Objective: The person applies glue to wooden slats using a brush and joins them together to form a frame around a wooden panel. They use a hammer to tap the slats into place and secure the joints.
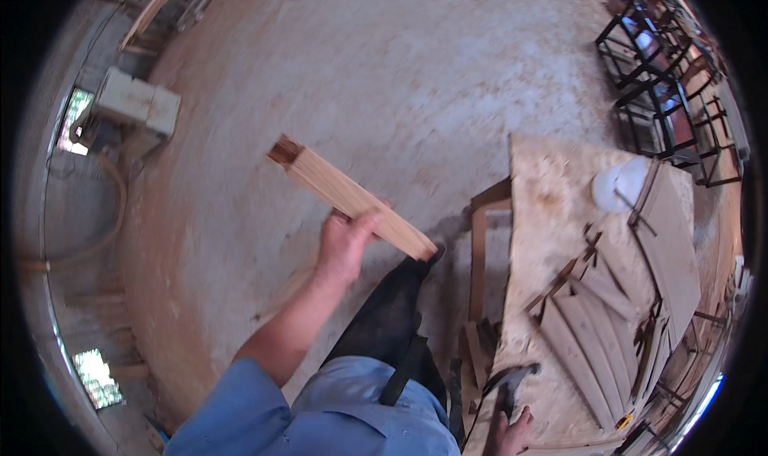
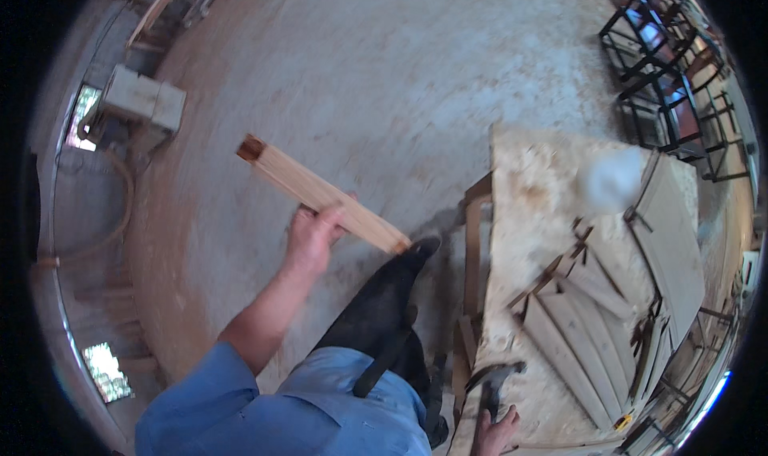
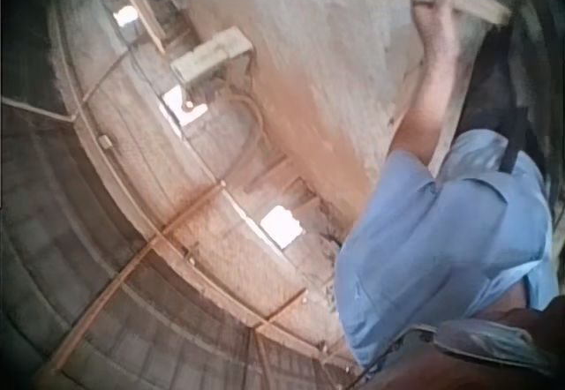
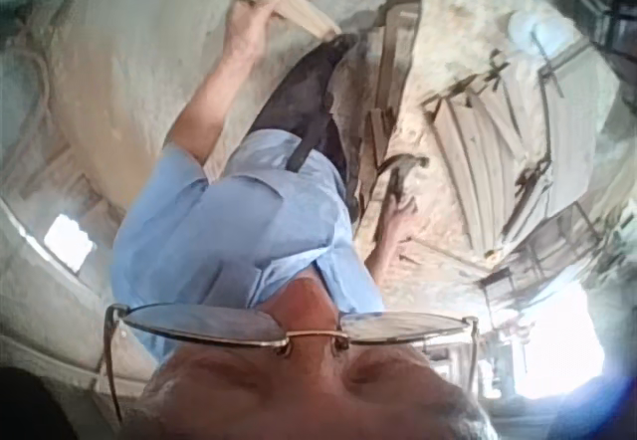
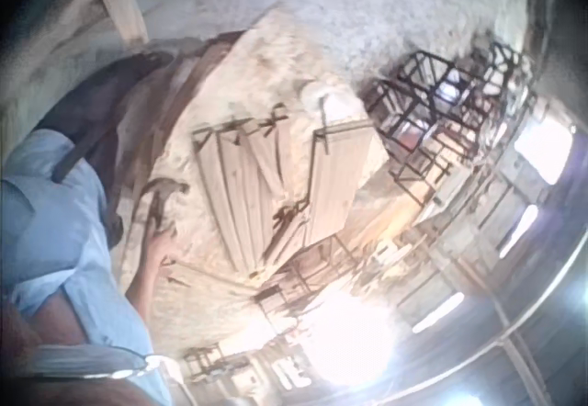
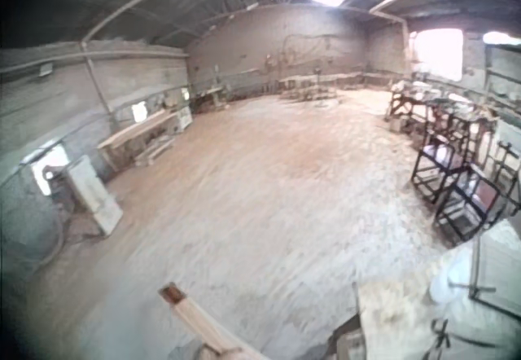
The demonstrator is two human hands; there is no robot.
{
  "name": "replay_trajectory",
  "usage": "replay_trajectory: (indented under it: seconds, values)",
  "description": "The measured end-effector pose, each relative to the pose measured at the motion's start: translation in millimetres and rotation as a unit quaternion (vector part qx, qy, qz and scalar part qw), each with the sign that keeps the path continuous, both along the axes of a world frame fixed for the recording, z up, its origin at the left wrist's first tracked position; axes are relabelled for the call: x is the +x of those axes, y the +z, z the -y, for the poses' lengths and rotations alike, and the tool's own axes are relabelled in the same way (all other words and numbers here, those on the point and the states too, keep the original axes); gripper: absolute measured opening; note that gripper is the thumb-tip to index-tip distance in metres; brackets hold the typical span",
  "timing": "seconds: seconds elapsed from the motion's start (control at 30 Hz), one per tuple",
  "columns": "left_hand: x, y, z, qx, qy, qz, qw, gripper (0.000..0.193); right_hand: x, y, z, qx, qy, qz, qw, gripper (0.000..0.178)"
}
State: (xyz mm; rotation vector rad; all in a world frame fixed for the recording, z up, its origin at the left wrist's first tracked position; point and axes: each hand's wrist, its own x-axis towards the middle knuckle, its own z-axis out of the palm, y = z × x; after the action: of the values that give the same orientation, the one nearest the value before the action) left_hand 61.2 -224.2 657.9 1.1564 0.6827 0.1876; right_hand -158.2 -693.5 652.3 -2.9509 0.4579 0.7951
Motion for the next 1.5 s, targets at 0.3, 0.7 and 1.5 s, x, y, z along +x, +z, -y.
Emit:
replay_trajectory:
  seconds: [0.3, 0.7, 1.5]
  values:
    - [-219.2, -32.8, -119.6, 0.288, 0.105, -0.184, 0.934, 0.021, -52.6, -32.6, 36.8, 0.111, 0.051, 0.016, 0.992, 0.046]
    - [-399.0, -170.9, -213.0, 0.253, 0.16, -0.229, 0.926, 0.026, -24.0, 27.9, -90.2, 0.197, -0.185, 0.108, 0.957, 0.031]
    - [-466.9, -377.4, -286.0, 0.302, 0.024, -0.047, 0.952, 0.046, -93.5, -240.1, -457.8, 0.358, 0.04, -0.218, 0.907, 0.015]
